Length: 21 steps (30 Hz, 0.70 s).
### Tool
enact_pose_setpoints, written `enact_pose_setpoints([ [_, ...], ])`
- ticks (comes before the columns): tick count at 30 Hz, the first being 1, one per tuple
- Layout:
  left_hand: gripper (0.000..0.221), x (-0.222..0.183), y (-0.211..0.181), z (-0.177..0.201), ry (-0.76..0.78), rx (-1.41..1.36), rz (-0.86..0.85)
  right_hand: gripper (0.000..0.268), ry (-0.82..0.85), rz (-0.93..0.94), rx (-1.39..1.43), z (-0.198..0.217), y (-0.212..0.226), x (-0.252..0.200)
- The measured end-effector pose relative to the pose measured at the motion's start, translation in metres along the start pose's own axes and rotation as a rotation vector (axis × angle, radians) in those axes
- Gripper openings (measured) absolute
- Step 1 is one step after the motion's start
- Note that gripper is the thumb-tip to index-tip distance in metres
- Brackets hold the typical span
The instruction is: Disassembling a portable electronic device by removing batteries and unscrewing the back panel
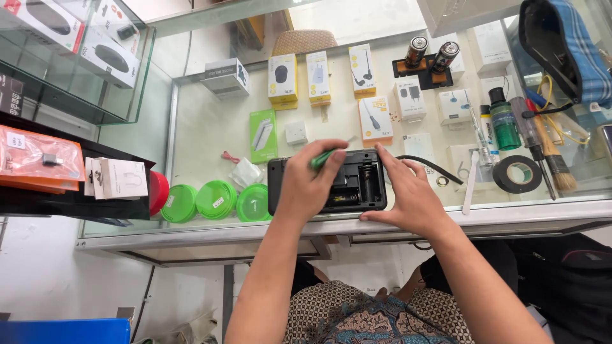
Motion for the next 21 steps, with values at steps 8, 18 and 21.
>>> enact_pose_setpoints([
  [8, 0.051, 0.059, -0.005, -0.051, 0.198, 0.402, -0.160, 0.137, 0.004, -0.008, 0.033, 0.005, 0.003, -0.002],
  [18, 0.036, 0.060, -0.004, -0.074, 0.499, 0.660, 0.049, 0.136, -0.018, 0.027, 0.010, 0.003, -0.003, -0.004],
  [21, 0.028, 0.062, -0.003, -0.074, 0.599, 0.758, 0.094, 0.107, -0.099, 0.071, 0.229, 0.023, 0.005, -0.008],
])
Point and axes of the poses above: each hand's wrist, its own x-axis towards the middle knuckle, its own z-axis out of the back of the hand, y = z × x, the point moved 9 cm from there along x, towards the middle knuckle, and after that the axes turned 13 degrees about y, right-handed, at the moved point
